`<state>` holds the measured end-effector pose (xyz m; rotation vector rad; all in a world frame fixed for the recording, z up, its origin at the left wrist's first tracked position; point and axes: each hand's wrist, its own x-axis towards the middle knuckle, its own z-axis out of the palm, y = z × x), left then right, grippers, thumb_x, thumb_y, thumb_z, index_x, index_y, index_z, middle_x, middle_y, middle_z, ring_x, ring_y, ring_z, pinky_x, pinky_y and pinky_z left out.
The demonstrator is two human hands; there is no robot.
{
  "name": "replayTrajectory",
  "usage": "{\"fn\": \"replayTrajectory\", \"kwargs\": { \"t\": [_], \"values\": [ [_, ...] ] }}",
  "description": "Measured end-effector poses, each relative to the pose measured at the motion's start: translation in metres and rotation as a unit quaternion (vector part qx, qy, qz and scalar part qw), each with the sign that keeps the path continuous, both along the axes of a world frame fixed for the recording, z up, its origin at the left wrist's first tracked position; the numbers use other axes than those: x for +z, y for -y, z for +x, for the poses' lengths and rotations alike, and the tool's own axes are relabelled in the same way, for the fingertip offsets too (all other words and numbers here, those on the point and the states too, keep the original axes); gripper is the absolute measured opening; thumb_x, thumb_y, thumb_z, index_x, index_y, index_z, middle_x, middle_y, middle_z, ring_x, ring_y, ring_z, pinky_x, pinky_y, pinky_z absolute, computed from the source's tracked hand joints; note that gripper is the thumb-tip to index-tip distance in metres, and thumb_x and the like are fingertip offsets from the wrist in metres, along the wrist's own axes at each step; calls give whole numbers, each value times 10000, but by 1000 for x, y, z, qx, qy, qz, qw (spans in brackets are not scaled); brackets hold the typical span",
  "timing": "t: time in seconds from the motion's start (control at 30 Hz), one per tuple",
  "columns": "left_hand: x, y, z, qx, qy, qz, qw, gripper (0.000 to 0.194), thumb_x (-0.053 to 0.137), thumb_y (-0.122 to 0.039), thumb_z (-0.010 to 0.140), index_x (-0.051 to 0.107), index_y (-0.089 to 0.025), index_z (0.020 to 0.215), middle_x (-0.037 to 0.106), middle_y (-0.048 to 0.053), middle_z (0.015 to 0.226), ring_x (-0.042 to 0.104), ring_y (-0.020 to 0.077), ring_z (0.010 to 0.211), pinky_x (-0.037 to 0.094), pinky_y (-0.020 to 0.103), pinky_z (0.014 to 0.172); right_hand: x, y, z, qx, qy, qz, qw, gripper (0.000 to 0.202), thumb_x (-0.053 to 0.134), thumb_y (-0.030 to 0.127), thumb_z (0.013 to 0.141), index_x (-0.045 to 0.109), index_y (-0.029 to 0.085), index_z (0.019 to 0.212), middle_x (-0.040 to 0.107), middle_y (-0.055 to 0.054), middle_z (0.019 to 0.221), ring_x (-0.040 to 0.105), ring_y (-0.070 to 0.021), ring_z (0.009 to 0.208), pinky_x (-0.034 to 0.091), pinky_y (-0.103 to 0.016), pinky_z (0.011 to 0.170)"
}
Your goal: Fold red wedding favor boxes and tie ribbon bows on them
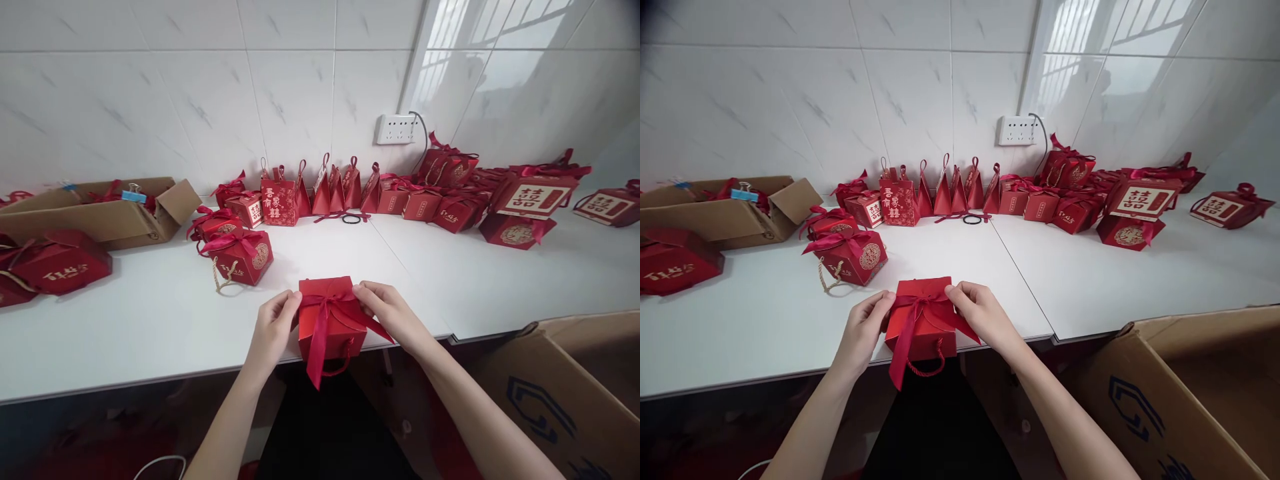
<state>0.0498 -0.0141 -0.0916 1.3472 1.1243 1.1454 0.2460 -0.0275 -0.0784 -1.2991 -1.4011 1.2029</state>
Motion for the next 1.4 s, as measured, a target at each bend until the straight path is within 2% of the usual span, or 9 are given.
{"fn": "replayTrajectory", "kwargs": {
  "t": [0.3,0.5,0.63,0.73,0.83,0.9,1.0,1.27,1.4],
  "values": [
    [-11,2,7,4,79,4,997,407,528,-398,851,306,-194,577,265,-54,582,239,87,540,233,221,494,-12,2,-2,9,-222,-41,974,400,610,415,788,371,179,570,308,58,574,246,-77,524,190,-235,516],
    [-14,1,10,26,93,15,995,394,513,-378,854,321,-192,565,292,-51,571,253,89,537,239,225,502,-23,2,-8,-34,-288,-68,955,383,626,380,774,375,181,565,263,63,548,217,-76,502,194,-229,498],
    [-14,0,4,2,86,0,996,403,531,-424,837,332,-191,575,297,-54,577,274,87,543,254,219,506,-27,5,0,-13,-223,-8,975,389,601,490,800,420,187,635,371,36,620,348,-95,561,301,-223,540],
    [-12,0,-2,-32,65,-9,997,406,491,-496,840,381,-189,598,361,-52,571,321,89,540,285,216,508,-33,10,13,51,-149,73,985,546,654,643,687,508,233,1017,533,-47,1023,526,-179,874,440,-291,754],
    [-7,0,-2,-35,58,-20,997,382,534,-488,810,405,-187,612,377,-63,549,327,80,519,288,206,499,-38,14,21,133,-54,99,985,1022,766,603,575,227,312,1393,270,-112,1452,446,-283,1211,404,-424,981],
    [-3,-1,1,-25,57,-20,998,352,574,-446,787,417,-185,611,370,-72,537,325,71,502,287,197,492,-39,15,22,156,-4,106,982,1103,787,476,626,69,326,1449,166,-113,1511,337,-294,1329,354,-459,1050],
    [1,-3,7,-6,52,-1,999,280,596,-390,771,464,-181,640,401,-71,556,361,67,503,312,189,498,-39,14,18,139,39,137,980,1060,744,329,698,12,304,1464,199,-118,1506,263,-269,1381,313,-467,1088],
    [29,16,27,61,-13,194,979,114,585,-298,832,567,-189,805,563,-20,712,557,103,676,456,199,629,-32,29,25,7,169,314,934,1059,712,175,679,27,318,1474,284,-129,1454,374,-294,1323,371,-494,1051],
    [42,42,49,55,-91,445,889,53,592,-141,827,580,-185,854,542,-6,756,535,101,706,460,218,655,-22,42,33,-60,189,393,898,1034,715,251,725,14,325,1480,291,-135,1452,353,-301,1339,401,-487,1032]
  ]
}}
